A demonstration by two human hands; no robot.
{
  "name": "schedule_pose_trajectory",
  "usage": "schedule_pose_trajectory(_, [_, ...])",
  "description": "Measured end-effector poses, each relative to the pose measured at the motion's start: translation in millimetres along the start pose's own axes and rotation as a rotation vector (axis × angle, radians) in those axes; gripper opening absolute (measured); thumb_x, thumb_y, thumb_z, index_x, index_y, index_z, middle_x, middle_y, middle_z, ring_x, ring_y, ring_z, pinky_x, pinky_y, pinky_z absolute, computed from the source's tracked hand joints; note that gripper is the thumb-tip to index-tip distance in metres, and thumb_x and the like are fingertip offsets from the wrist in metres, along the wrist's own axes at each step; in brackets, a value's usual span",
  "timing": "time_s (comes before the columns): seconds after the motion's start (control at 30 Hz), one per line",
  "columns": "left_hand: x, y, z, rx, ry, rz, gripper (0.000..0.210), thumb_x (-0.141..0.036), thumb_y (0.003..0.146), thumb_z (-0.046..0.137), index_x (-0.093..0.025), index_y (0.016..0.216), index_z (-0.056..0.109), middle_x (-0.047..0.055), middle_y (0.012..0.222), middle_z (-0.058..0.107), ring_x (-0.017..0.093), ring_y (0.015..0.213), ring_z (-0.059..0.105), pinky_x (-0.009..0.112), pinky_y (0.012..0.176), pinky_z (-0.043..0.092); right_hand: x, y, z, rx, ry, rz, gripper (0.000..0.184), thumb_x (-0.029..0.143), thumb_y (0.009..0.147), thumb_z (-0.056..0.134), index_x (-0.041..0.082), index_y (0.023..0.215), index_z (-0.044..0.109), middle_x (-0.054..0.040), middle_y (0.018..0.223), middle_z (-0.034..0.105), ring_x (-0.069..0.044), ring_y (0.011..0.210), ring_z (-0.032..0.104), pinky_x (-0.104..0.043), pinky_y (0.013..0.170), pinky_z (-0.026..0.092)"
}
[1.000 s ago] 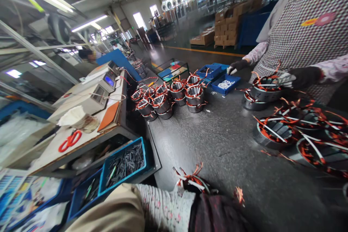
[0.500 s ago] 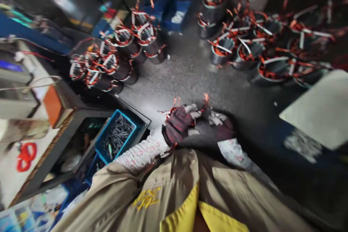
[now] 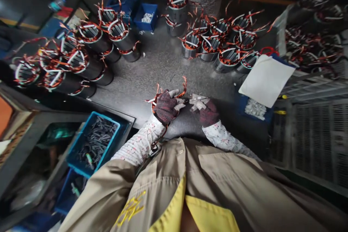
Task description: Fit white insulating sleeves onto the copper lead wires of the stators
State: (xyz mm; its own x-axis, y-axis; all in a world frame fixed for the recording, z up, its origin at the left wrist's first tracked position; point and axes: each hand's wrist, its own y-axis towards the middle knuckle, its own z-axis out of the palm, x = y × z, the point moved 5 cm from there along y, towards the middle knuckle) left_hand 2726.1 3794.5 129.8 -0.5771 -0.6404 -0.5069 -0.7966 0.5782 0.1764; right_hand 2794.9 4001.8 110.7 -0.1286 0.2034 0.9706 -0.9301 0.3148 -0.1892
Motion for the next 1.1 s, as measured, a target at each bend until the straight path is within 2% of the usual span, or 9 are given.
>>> schedule_pose_trajectory(0.2, [-4,6,-2.1,0.044,0.037,0.010,0.015,-0.033,0.109,0.087,-0.026,0.119,0.097,0.016,0.160,0.084,0.040,0.144,0.081,0.069,0.130,0.062,-2,6,8,-0.073,0.012,0.049,0.052,0.065,0.080,0.081,0.023,0.111,0.081,-0.0114,0.101,0.091,-0.020,0.063,0.073,-0.033,0.056,0.060])
schedule_pose_trajectory(0.33, [-5,7,-1.8,0.022,0.031,0.023,0.018,-0.032,0.110,0.084,-0.030,0.121,0.098,0.014,0.160,0.085,0.039,0.140,0.081,0.067,0.127,0.065,-4,7,10,-0.050,0.001,0.089,0.050,0.063,0.077,0.080,0.023,0.107,0.082,-0.0113,0.102,0.091,-0.019,0.064,0.073,-0.032,0.057,0.060])
schedule_pose_trajectory(0.57, [-5,7,1.7,0.048,0.015,-0.001,0.023,-0.035,0.113,0.081,-0.024,0.126,0.097,0.018,0.163,0.082,0.041,0.144,0.079,0.069,0.131,0.061,-7,7,9,-0.034,0.006,0.104,0.053,0.063,0.075,0.080,0.022,0.109,0.082,-0.0141,0.112,0.092,-0.019,0.064,0.071,-0.032,0.055,0.058])
schedule_pose_trajectory(0.67, [-7,8,0.4,0.081,0.000,-0.020,0.023,-0.035,0.114,0.080,-0.023,0.126,0.096,0.018,0.167,0.080,0.041,0.146,0.078,0.070,0.133,0.059,-8,7,9,-0.053,0.010,0.092,0.052,0.062,0.076,0.079,0.022,0.111,0.082,-0.0135,0.110,0.091,-0.018,0.063,0.070,-0.032,0.054,0.056])
schedule_pose_trajectory(0.83, [-10,9,-1.6,0.097,-0.017,-0.039,0.021,-0.032,0.112,0.081,-0.026,0.124,0.096,0.016,0.168,0.080,0.042,0.148,0.077,0.070,0.133,0.059,-7,9,9,0.015,-0.063,0.069,0.055,0.068,0.081,0.077,0.023,0.112,0.080,-0.0134,0.108,0.090,-0.019,0.066,0.071,-0.033,0.057,0.057])
schedule_pose_trajectory(1.0, [-10,9,-0.3,0.092,-0.007,-0.051,0.023,-0.033,0.111,0.081,-0.026,0.125,0.097,0.018,0.169,0.079,0.043,0.151,0.076,0.071,0.135,0.058,-8,10,8,0.047,-0.066,0.096,0.053,0.063,0.079,0.081,0.021,0.111,0.082,-0.0127,0.101,0.090,-0.021,0.064,0.072,-0.034,0.058,0.059])
schedule_pose_trajectory(1.1, [-11,10,-0.1,0.084,-0.007,-0.039,0.025,-0.036,0.113,0.079,-0.024,0.125,0.098,0.018,0.168,0.080,0.043,0.148,0.077,0.070,0.133,0.060,-13,9,11,0.055,-0.056,0.103,0.049,0.062,0.080,0.082,0.023,0.109,0.080,-0.0141,0.113,0.092,-0.021,0.068,0.075,-0.035,0.059,0.061])
